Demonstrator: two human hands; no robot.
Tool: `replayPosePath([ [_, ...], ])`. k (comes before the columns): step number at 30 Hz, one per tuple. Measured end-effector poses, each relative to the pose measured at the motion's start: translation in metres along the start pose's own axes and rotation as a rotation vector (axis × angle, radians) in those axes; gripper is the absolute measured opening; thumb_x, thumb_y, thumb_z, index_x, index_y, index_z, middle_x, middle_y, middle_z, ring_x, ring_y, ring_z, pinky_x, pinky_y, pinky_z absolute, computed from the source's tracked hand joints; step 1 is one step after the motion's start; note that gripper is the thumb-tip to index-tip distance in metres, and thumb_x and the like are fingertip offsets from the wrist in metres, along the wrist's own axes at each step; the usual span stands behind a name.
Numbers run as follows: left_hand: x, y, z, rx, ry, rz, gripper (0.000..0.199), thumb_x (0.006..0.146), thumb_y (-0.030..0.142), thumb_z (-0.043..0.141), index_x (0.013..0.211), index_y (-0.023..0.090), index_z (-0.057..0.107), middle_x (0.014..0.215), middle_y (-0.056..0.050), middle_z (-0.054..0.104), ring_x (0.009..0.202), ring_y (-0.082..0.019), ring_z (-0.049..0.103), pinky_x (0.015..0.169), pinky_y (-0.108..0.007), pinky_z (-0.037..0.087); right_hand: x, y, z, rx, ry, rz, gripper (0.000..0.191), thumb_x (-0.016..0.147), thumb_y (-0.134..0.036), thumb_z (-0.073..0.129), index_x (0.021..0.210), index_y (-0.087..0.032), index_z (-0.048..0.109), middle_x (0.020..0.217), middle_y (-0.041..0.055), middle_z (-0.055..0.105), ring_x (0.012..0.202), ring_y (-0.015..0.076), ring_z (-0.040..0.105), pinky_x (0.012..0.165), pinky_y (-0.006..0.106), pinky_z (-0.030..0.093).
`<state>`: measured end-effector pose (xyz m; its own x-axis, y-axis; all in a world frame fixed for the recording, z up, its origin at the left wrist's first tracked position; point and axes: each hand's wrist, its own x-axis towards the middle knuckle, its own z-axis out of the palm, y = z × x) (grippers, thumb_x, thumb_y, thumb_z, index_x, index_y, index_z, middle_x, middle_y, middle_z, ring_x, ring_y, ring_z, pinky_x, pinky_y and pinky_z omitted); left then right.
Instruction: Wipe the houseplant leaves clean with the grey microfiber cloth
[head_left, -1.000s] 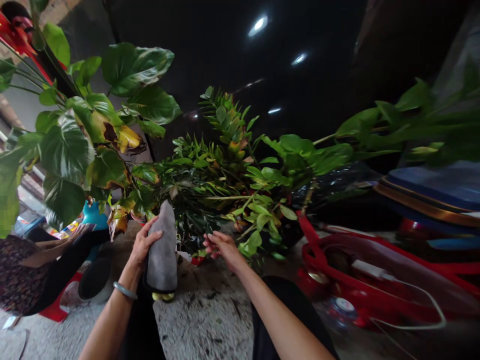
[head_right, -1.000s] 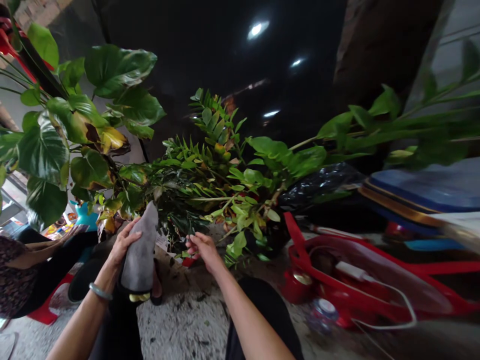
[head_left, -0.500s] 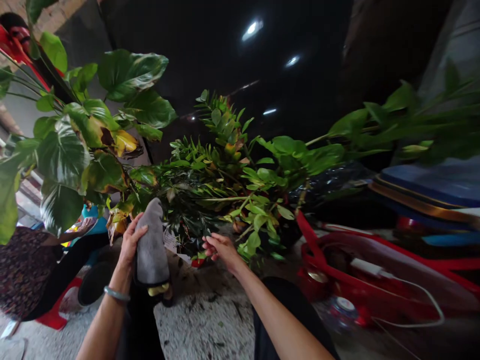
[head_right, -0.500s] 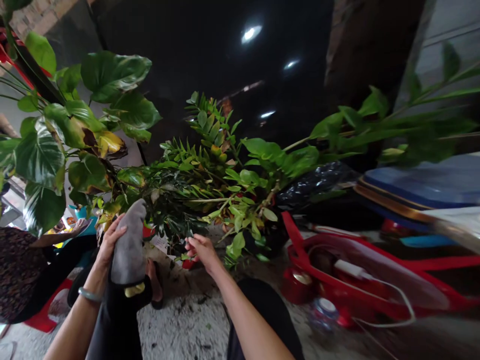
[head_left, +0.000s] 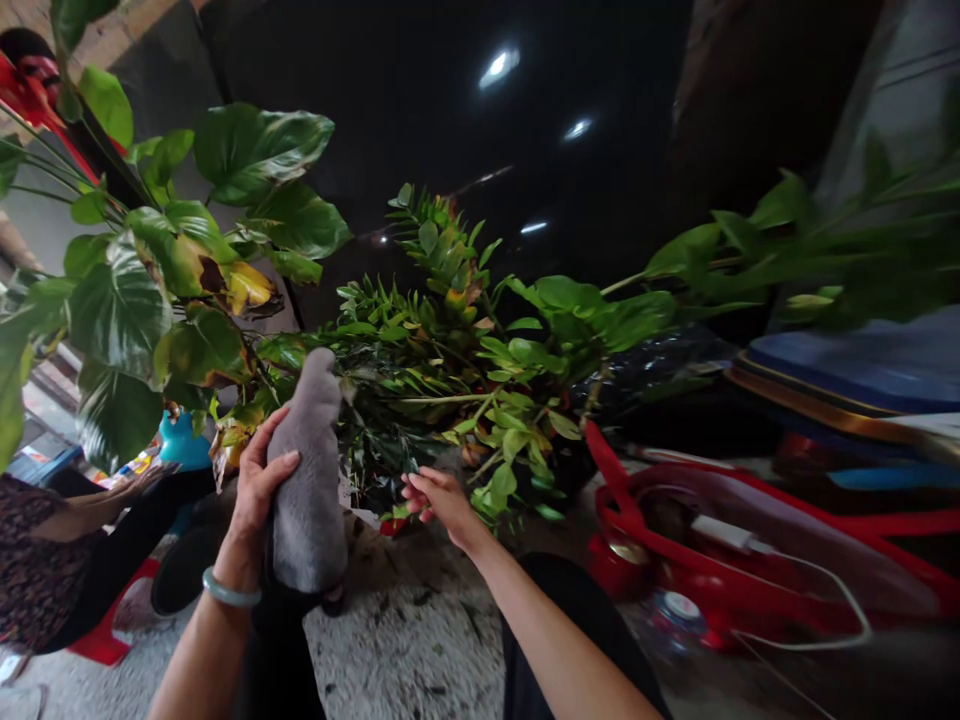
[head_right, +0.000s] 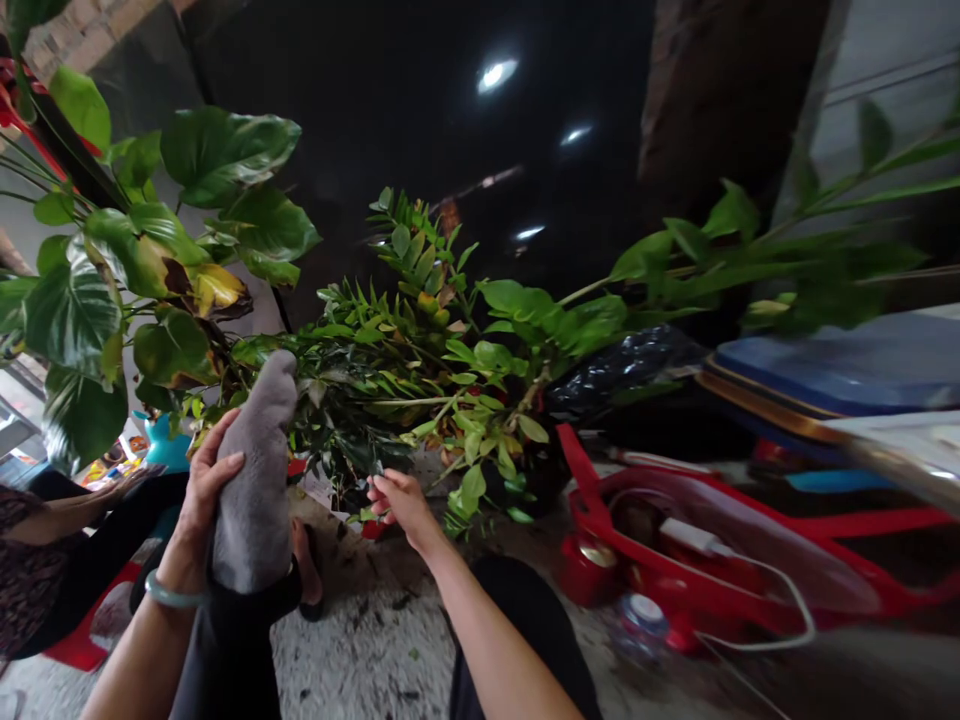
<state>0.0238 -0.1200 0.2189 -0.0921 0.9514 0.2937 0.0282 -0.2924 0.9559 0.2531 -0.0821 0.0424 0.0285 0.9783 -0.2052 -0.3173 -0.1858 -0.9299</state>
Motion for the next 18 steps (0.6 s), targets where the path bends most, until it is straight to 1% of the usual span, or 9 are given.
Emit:
replayPosePath([
  [1,0.005,-0.002,0.002,0.002,0.014,-0.013,0.075,0.056,0.039,0.087,0.127,0.021,0.071,0.119,-0.006,0.074,0.112,-0.032,0.066,0.093,-0.032,0.053,0.0,0.0,0.001,0.005,-0.001,-0.002,0.013,0.08,-0.027,0.066,0.08,-0.016,0.071,0.063,0.0008,0.069,0.045,0.0087,0.058,0.037,0.015,0.037],
  [3,0.008,-0.015,0.007,0.018,0.011,-0.12,0.079,0.056,0.039,0.087,0.13,0.02,0.068,0.114,-0.007,0.076,0.102,-0.029,0.069,0.087,-0.033,0.055,0.0,-0.001,0.002,0.013,-0.001,-0.003,0.013,0.08,-0.027,0.066,0.079,-0.015,0.07,0.063,0.0008,0.069,0.044,0.0084,0.057,0.036,0.015,0.036],
  [5,0.001,-0.032,0.01,0.044,-0.025,-0.256,0.08,0.056,0.038,0.088,0.131,0.017,0.068,0.107,-0.009,0.077,0.093,-0.028,0.07,0.081,-0.033,0.056,0.0,0.0,0.002,0.016,-0.001,0.001,0.013,0.079,-0.027,0.066,0.078,-0.015,0.07,0.062,0.0011,0.069,0.044,0.009,0.057,0.035,0.015,0.036],
  [7,-0.01,-0.041,0.009,0.068,-0.084,-0.305,0.077,0.057,0.037,0.089,0.128,0.016,0.07,0.107,-0.01,0.077,0.092,-0.027,0.07,0.08,-0.032,0.055,0.002,0.0,0.001,0.014,0.001,0.007,0.013,0.078,-0.027,0.068,0.077,-0.015,0.07,0.061,0.0014,0.069,0.043,0.01,0.058,0.035,0.016,0.036],
  [10,-0.017,-0.031,0.004,0.078,-0.129,-0.216,0.072,0.057,0.036,0.089,0.124,0.018,0.072,0.114,-0.009,0.075,0.1,-0.029,0.069,0.084,-0.031,0.054,0.003,0.001,-0.002,0.011,0.006,0.011,0.013,0.077,-0.027,0.068,0.078,-0.015,0.07,0.06,0.001,0.068,0.043,0.01,0.058,0.035,0.016,0.037],
  [13,0.0,-0.007,0.005,0.055,-0.045,-0.067,0.072,0.06,0.039,0.088,0.128,0.022,0.07,0.123,-0.006,0.073,0.11,-0.03,0.066,0.09,-0.03,0.053,0.003,0.002,-0.002,0.013,-0.005,-0.001,0.014,0.078,-0.028,0.067,0.081,-0.015,0.071,0.062,0.0009,0.069,0.045,0.0093,0.059,0.036,0.015,0.038],
  [15,0.016,0.0,0.014,0.034,-0.004,-0.009,0.072,0.063,0.039,0.085,0.132,0.024,0.068,0.126,-0.005,0.071,0.113,-0.028,0.065,0.092,-0.03,0.053,0.002,0.003,0.0,0.015,-0.018,-0.009,0.015,0.078,-0.029,0.066,0.081,-0.015,0.071,0.063,0.001,0.069,0.045,0.0091,0.059,0.036,0.015,0.037],
  [16,0.023,0.0,0.02,0.03,-0.007,-0.011,0.073,0.064,0.038,0.085,0.133,0.024,0.067,0.125,-0.005,0.072,0.112,-0.028,0.065,0.091,-0.03,0.053,0.002,0.003,0.002,0.016,-0.022,-0.01,0.015,0.078,-0.03,0.067,0.08,-0.015,0.071,0.062,0.0008,0.069,0.044,0.0091,0.059,0.036,0.015,0.036],
  [18,0.031,-0.009,0.033,0.048,-0.068,-0.065,0.072,0.062,0.034,0.085,0.13,0.022,0.068,0.122,-0.006,0.073,0.108,-0.028,0.067,0.088,-0.031,0.054,0.002,0.003,0.004,0.017,-0.022,-0.011,0.014,0.077,-0.03,0.067,0.078,-0.016,0.07,0.06,0.0003,0.068,0.043,0.0094,0.057,0.035,0.016,0.035],
])
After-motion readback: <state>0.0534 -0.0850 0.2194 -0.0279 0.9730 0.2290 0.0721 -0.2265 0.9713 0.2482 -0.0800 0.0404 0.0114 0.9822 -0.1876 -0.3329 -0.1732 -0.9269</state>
